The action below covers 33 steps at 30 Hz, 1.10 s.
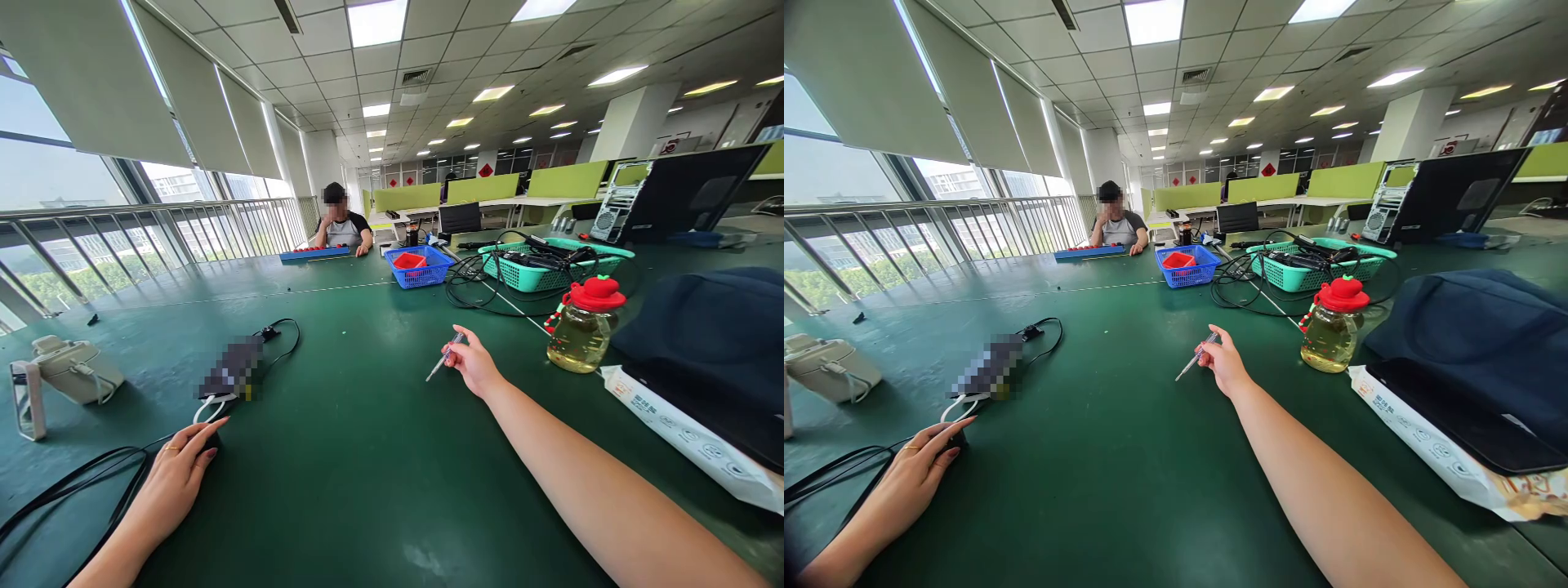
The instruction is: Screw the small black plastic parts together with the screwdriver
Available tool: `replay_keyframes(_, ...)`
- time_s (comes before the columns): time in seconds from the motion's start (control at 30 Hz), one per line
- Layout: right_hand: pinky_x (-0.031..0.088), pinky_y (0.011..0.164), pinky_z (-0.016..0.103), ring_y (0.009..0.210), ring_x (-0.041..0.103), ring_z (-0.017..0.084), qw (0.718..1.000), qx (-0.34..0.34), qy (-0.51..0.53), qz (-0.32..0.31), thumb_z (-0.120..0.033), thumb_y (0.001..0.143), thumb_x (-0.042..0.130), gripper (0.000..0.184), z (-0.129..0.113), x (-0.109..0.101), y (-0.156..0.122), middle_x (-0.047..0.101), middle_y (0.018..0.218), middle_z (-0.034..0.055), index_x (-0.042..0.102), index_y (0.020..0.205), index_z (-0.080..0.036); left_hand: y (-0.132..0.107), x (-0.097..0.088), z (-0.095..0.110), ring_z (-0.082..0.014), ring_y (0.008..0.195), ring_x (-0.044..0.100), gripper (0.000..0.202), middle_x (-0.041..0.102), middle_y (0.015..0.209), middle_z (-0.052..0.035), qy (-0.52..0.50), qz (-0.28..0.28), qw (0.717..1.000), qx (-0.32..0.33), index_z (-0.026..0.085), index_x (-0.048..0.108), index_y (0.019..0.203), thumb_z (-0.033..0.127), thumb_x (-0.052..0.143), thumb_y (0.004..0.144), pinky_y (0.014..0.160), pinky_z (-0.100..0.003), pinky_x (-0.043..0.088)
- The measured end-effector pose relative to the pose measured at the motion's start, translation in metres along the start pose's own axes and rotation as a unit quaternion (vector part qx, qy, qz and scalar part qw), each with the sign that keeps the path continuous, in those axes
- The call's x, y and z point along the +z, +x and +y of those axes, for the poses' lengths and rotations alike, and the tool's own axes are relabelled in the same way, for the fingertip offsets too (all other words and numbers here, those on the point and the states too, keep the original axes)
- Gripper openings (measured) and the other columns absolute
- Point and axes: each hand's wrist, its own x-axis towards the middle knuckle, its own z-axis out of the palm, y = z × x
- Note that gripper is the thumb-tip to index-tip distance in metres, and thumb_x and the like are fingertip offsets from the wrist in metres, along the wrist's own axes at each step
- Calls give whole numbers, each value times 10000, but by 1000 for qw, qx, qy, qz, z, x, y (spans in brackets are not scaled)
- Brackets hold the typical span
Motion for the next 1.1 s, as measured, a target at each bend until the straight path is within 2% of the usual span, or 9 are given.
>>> replay_keyframes(0.17, 454, 582, 278, 499, 498, 102, 1000, 3, 1, 5, -212, 600, 675, 658, -1, 1, -1, 634, 663, -68, 466, 1222, -248, -1, -3, 1, -278, 1172, 576, 505, 607, 1310, -102, -21, -13, 1000, -5, 259, 550, 1371, 417, 370, 927, 1002, -426, 474)
replay_keyframes(0.3, 455, 591, 277, 503, 501, 102, 1000, 5, -1, 1, -211, 602, 681, 679, -2, 0, -1, 642, 660, -64, 459, 1243, -239, -1, -8, 6, -292, 1196, 574, 522, 612, 1315, -105, -32, -23, 999, -32, 249, 563, 1359, 454, 334, 937, 986, -432, 497)
replay_keyframes(0.53, 454, 614, 285, 498, 501, 106, 1000, 4, -15, 6, -207, 605, 667, 662, -2, 1, -1, 627, 631, -79, 466, 1235, -249, 0, -9, 8, -287, 1178, 596, 521, 642, 1284, -96, -47, 6, 998, -36, 236, 588, 1325, 465, 337, 929, 981, -425, 510)
replay_keyframes(0.77, 446, 608, 296, 494, 500, 106, 1000, 2, -21, 6, -221, 601, 665, 648, -2, 1, -1, 624, 658, -80, 471, 1218, -256, -1, -10, 7, -290, 1167, 613, 537, 661, 1273, -91, -39, -14, 998, -39, 232, 586, 1325, 495, 382, 904, 965, -414, 524)
replay_keyframes(0.9, 448, 609, 301, 498, 499, 109, 1000, 1, -22, 6, -225, 600, 667, 639, -2, 1, -1, 623, 654, -80, 476, 1209, -260, 0, -12, 11, -294, 1160, 621, 542, 667, 1263, -98, -34, -6, 999, -39, 230, 597, 1310, 506, 377, 898, 963, -418, 527)
replay_keyframes(1.1, 445, 610, 296, 491, 495, 106, 1000, 1, -21, 6, -228, 594, 663, 641, -2, 2, -2, 631, 646, -80, 471, 1205, -253, 2, -19, 17, -322, 1074, 666, 548, 689, 1215, -119, -31, 2, 999, -45, 227, 625, 1277, 516, 473, 837, 908, -433, 552)
